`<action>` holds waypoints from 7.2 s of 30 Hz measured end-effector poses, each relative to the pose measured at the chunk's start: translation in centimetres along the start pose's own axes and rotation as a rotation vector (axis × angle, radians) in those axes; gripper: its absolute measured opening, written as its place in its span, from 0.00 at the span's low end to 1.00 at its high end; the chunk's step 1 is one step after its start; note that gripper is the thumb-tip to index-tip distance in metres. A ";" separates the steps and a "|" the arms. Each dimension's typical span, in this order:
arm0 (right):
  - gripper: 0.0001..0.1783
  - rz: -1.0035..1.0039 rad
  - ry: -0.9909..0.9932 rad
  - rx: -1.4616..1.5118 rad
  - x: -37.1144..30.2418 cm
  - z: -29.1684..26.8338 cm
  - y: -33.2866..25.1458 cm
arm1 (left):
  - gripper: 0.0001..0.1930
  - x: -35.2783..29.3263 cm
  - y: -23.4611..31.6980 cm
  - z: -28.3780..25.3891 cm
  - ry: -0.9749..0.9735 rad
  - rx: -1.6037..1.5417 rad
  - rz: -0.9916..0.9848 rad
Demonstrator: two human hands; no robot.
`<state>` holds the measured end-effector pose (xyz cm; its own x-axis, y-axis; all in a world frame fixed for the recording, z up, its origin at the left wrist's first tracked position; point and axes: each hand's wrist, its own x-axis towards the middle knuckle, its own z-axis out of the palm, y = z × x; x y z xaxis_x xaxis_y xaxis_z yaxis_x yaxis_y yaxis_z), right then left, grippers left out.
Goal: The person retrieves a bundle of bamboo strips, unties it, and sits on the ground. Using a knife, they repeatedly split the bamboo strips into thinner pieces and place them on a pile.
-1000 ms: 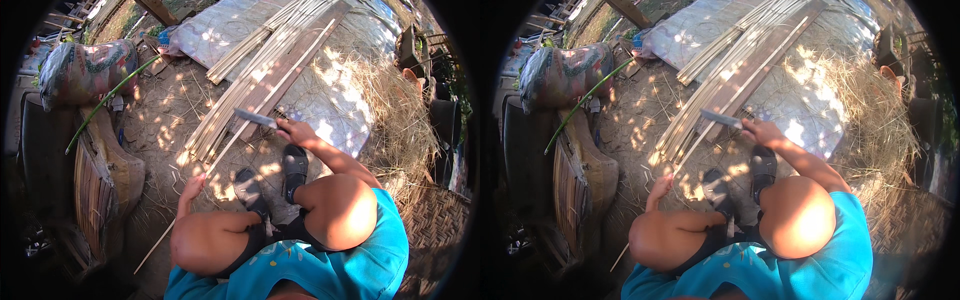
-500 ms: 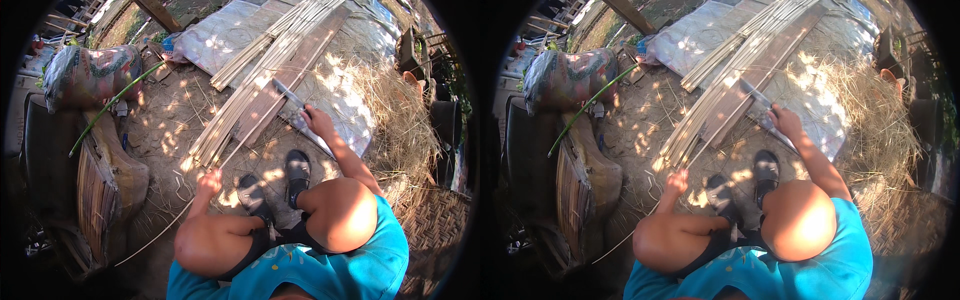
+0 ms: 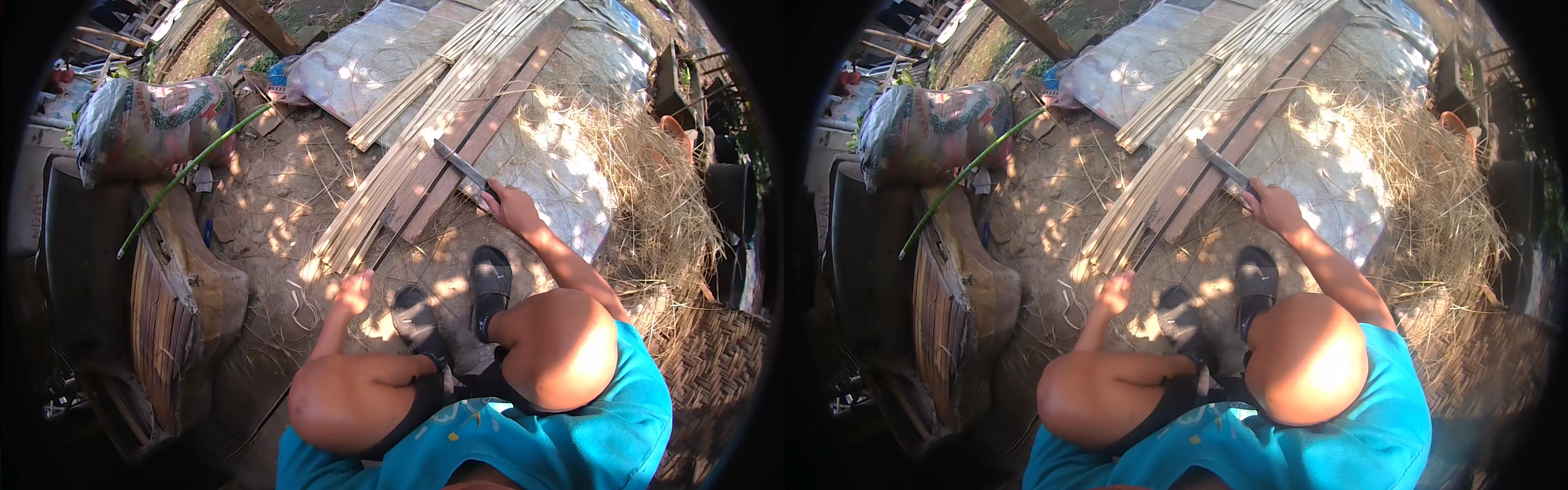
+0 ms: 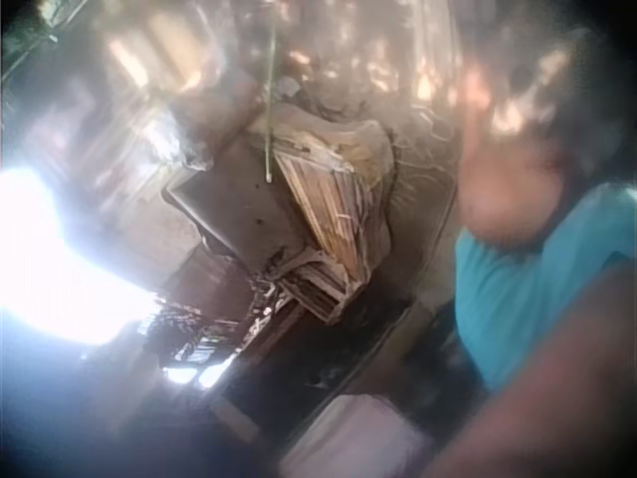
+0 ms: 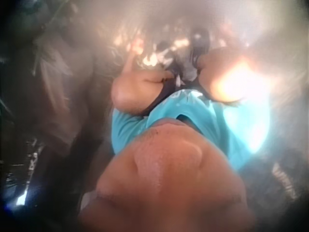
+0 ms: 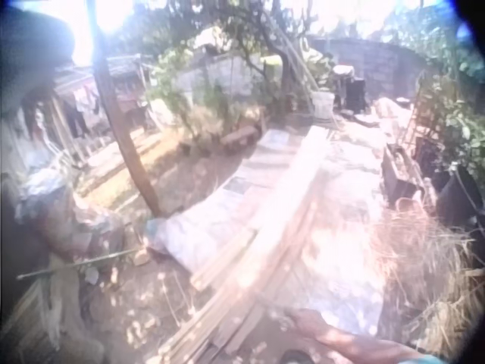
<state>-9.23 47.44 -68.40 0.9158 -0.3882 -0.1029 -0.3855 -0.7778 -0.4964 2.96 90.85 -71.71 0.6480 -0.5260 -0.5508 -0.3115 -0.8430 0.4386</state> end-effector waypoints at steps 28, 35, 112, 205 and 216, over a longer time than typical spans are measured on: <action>0.20 0.041 0.138 0.022 -0.1 1.6 3.8 | 0.15 -0.5 1.6 0.3 0.330 0.221 0.110; 0.22 0.215 0.203 -0.016 3.2 -4.2 6.2 | 0.21 -1.0 0.7 -1.6 0.004 -0.181 0.013; 0.22 -0.174 0.015 -0.019 -1.2 1.5 -2.3 | 0.23 0.8 -0.8 2.3 0.203 -0.261 0.284; 0.27 0.135 0.149 0.076 -1.2 3.6 3.0 | 0.17 -11.4 -9.8 -4.2 -0.569 0.324 -0.203; 0.31 0.316 0.026 0.390 -2.0 4.7 0.7 | 0.15 12.0 2.2 -18.2 -0.029 0.686 0.189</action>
<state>-10.75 49.99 -72.59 0.7558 -0.5913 -0.2814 -0.5684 -0.3791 -0.7303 22.69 84.76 -64.38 0.5241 -0.6650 -0.5320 -0.7901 -0.6128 -0.0124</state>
